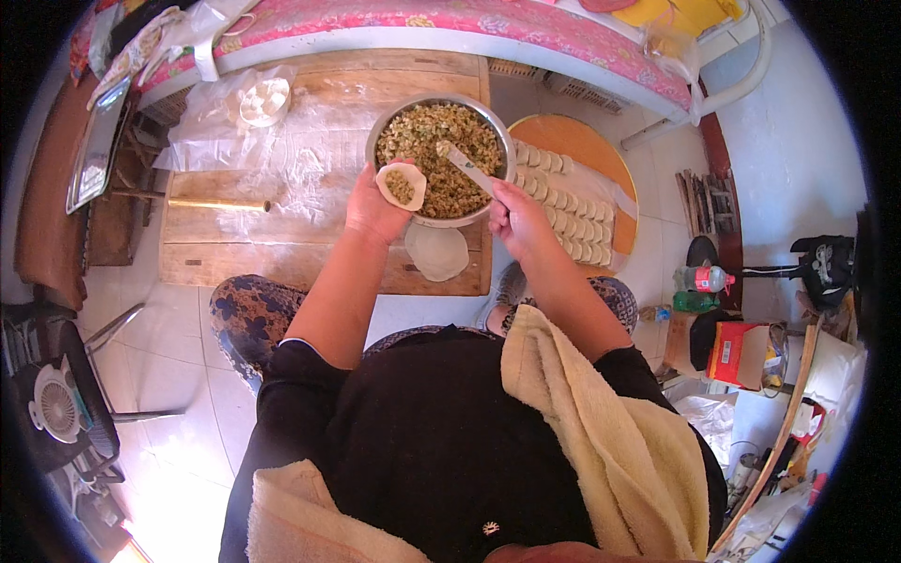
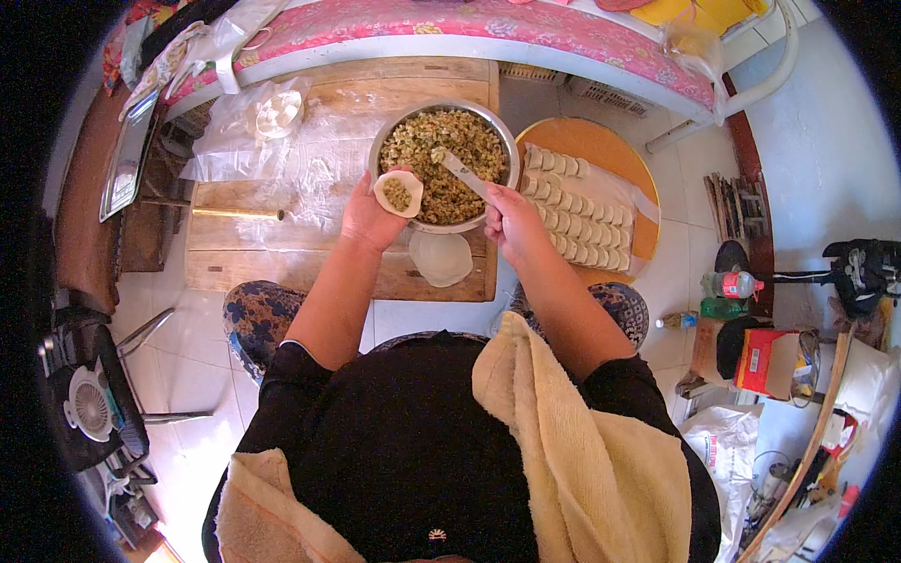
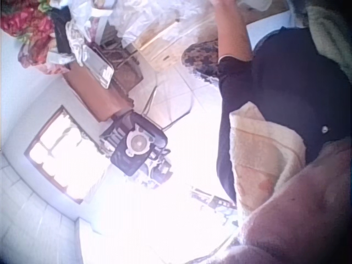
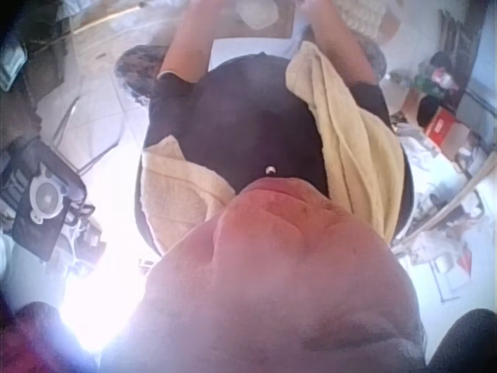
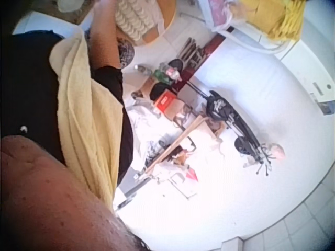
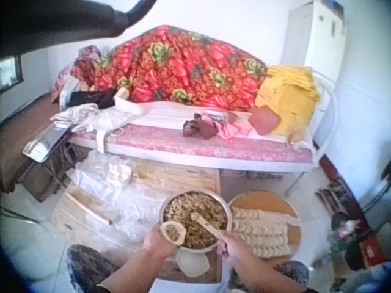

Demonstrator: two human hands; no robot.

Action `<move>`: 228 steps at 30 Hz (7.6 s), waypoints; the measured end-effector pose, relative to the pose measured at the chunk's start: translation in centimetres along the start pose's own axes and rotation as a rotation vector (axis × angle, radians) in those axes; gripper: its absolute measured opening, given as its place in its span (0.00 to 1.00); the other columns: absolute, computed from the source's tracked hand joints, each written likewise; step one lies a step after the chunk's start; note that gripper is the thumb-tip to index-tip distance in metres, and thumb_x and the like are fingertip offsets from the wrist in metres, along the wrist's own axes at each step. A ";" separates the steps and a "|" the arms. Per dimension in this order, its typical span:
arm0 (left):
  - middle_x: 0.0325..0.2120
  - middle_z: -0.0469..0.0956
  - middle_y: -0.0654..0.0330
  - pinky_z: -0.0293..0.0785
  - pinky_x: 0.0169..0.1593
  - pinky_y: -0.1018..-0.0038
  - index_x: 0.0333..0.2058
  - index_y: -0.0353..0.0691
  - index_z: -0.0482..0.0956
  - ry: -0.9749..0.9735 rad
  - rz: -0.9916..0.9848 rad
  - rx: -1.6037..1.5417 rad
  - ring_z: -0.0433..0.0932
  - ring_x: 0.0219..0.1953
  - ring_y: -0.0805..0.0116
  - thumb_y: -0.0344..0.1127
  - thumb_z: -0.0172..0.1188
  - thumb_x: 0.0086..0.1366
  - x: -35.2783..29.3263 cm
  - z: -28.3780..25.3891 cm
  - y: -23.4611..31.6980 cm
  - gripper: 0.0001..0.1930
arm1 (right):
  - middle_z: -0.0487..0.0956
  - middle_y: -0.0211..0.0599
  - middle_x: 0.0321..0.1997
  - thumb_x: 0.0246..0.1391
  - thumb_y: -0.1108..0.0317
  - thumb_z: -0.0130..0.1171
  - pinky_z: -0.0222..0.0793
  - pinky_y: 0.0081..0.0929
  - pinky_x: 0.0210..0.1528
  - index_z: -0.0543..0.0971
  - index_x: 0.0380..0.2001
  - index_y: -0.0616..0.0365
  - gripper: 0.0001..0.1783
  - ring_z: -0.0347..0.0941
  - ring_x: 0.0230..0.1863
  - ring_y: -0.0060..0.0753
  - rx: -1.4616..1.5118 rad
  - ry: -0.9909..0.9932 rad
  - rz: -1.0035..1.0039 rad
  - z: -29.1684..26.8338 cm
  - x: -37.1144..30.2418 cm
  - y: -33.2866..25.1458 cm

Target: The person sits on the floor and fills round dough wrappers with a vegetable and meat mixture using a spoon. They fold and pleat the edges to seal the dumplings, then place the finished items onto a tray lined with plastic wrap.

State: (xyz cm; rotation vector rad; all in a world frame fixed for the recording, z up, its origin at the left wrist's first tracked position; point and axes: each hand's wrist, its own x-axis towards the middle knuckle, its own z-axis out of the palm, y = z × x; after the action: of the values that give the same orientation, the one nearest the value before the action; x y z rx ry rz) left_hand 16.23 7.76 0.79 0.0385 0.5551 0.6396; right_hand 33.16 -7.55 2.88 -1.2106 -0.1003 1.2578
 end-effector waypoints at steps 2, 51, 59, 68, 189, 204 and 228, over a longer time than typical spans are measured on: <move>0.52 0.69 0.48 0.62 0.60 0.55 0.52 0.33 0.65 -0.036 -0.054 -0.043 0.68 0.54 0.52 0.56 0.31 0.71 -0.6 0.8 -0.6 0.30 | 0.64 0.19 0.18 0.63 0.64 0.47 0.58 0.16 0.25 0.76 0.49 0.53 0.15 0.58 0.19 0.16 -0.192 -0.054 -0.138 0.2 -1.4 0.1; 0.50 0.70 0.52 0.67 0.55 0.54 0.53 0.40 0.64 -0.062 0.068 0.141 0.71 0.49 0.53 0.46 0.28 0.73 -3.4 4.5 -0.3 0.21 | 0.75 0.41 0.31 0.48 0.66 0.58 0.69 0.38 0.38 0.80 0.36 0.55 0.11 0.72 0.37 0.45 -2.007 -0.030 -0.730 -2.1 -1.7 -0.8; 0.53 0.68 0.44 0.63 0.59 0.52 0.55 0.34 0.62 -0.308 -0.114 0.149 0.68 0.55 0.47 0.63 0.29 0.69 -11.1 6.5 0.6 0.35 | 0.71 0.34 0.41 0.36 0.61 0.67 0.61 0.43 0.53 0.75 0.36 0.52 0.20 0.69 0.47 0.43 -1.422 -0.080 -1.478 5.6 -6.6 -2.8; 0.53 0.68 0.50 0.63 0.61 0.63 0.57 0.32 0.61 -0.555 -0.250 0.138 0.69 0.55 0.58 0.63 0.41 0.66 -17.2 6.2 -0.2 0.37 | 0.70 0.31 0.37 0.37 0.68 0.68 0.64 0.35 0.50 0.78 0.25 0.51 0.10 0.69 0.43 0.33 -1.266 -0.445 -1.586 9.2 -13.7 -3.3; 0.54 0.68 0.49 0.70 0.54 0.75 0.66 0.45 0.46 -0.484 0.527 0.830 0.70 0.53 0.67 0.15 0.52 0.60 -24.6 0.8 -0.4 0.39 | 0.78 0.35 0.41 0.46 0.71 0.63 0.60 0.42 0.55 0.81 0.34 0.58 0.09 0.71 0.48 0.45 -1.302 -0.171 -1.577 15.3 -18.9 2.2; 0.46 0.74 0.58 0.71 0.55 0.70 0.56 0.38 0.65 -0.556 -0.026 0.219 0.75 0.49 0.67 0.28 0.57 0.62 -25.1 1.2 -0.7 0.23 | 0.72 0.36 0.59 0.54 0.62 0.56 0.42 0.51 0.66 0.77 0.50 0.55 0.20 0.55 0.68 0.45 -1.383 -0.286 -1.460 14.4 -19.0 1.8; 0.50 0.71 0.54 0.71 0.57 0.69 0.55 0.36 0.65 -0.542 -0.045 0.191 0.73 0.51 0.64 0.22 0.55 0.61 -25.1 1.3 -0.9 0.22 | 0.74 0.35 0.28 0.38 0.75 0.64 0.65 0.35 0.36 0.78 0.27 0.58 0.08 0.70 0.32 0.40 -1.201 -0.177 -1.560 13.7 -20.3 1.5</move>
State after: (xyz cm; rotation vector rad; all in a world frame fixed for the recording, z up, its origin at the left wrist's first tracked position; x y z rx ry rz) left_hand 0.75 -7.20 13.75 0.3672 0.0897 0.5021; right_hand 15.52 -14.46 18.42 -1.3576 -1.7406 -0.2525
